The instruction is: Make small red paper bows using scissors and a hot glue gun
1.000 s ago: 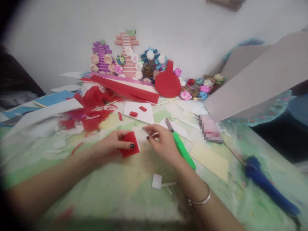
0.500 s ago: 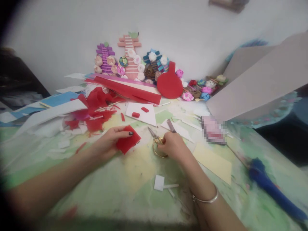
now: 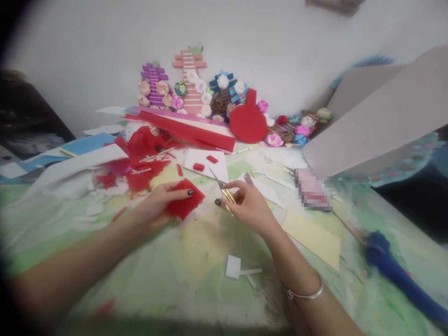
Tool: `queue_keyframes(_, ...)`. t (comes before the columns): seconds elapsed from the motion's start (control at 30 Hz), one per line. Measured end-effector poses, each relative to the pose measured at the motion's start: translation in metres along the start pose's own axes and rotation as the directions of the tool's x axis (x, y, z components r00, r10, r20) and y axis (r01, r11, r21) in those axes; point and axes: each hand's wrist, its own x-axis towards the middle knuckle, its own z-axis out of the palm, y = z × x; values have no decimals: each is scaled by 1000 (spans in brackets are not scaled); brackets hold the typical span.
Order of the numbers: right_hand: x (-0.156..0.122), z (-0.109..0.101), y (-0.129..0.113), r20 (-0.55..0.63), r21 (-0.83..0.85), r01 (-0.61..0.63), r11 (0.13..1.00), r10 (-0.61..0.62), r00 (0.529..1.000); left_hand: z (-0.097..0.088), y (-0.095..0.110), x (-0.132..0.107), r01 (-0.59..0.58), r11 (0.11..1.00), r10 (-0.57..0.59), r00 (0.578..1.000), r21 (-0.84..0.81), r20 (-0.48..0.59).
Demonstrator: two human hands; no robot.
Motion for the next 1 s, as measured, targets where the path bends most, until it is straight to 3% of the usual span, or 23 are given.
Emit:
queue_keyframes(0.13, -9, 4, -10, 56, 67, 126, 990, -130, 990, -1, 2, -2, -33, 998, 32, 999, 57, 6)
queue_keyframes(0.3, -15, 9, -16, -10, -179, 285, 941, -292, 956, -2, 6, -1, -115, 988, 116, 993, 102, 2)
queue_keyframes(0.4, -15, 9, -16, -8, -222, 339, 914, -349, 937, -2, 7, 0, -168, 983, 167, 986, 72, 21)
queue_keyframes(0.6, -15, 7, -14, -26, -335, 368, 867, -399, 917, 0, 9, -1, -187, 980, 185, 982, 74, 24)
queue_keyframes(1.0, -14, 6, -13, -14, -364, 393, 844, -427, 904, 0, 10, -3, -162, 984, 162, 987, 74, 3)
